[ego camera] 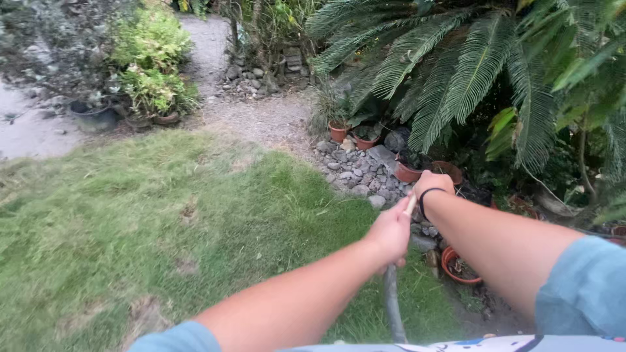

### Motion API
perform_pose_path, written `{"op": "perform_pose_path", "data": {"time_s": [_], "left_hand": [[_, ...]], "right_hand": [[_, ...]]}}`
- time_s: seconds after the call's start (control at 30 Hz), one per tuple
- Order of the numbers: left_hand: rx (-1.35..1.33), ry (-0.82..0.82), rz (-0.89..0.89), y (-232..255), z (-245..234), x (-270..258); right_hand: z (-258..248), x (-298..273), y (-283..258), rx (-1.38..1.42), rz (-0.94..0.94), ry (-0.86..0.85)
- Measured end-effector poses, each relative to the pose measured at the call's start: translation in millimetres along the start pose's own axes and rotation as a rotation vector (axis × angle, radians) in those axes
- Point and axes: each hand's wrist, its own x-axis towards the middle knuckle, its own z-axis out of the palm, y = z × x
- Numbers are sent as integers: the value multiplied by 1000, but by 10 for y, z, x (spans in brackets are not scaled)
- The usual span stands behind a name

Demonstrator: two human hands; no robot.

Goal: The person waters various potted plants and garden areas using a hose by hand, moving between different sections of the outdoor space.

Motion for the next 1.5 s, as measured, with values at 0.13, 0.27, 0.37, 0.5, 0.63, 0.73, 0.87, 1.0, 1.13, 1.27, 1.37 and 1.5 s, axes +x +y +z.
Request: {"op": "perform_pose_path", "data": {"time_s": [0.13, 0.27, 0.37, 0.5, 0.63, 0.73, 0.87, 1.0, 1.13, 1.27, 1.37, 1.5], "left_hand": [[-78, -12, -64, -54, 29, 190], [-12, 2, -13, -58, 76, 472], [3, 47, 75, -201, 153, 729], [1, 183, 359, -421, 322, 1116], [-14, 218, 523, -276, 288, 1181], [-53, -24, -36, -5, 244, 1066], [-153, -103, 17, -86, 377, 1047], [-175, -158, -97, -219, 481, 1049], [-281, -268, -349, -32, 424, 1010], [-211, -361, -276, 16, 610, 1040], [-221, -389, -94, -245, 951, 1033], [-250, -385, 16, -509, 1333, 915]], "right_hand": [[167, 228, 192, 85, 36, 4], [194, 490, 135, 46, 2, -13], [245, 569, 97, 305, -6, 58], [317, 809, 100, 502, -114, -99], [262, 929, 129, 678, -83, -454], [105, 868, 122, 511, 84, -270], [-124, 866, 382, 548, 150, -232], [-408, 721, 881, 472, 244, -181], [-677, 114, 1507, 227, 468, -137], [-818, -516, 2008, 206, 713, -215], [-876, -695, 2152, 338, 634, -238], [-1093, -760, 1957, 769, 499, -108]]}}
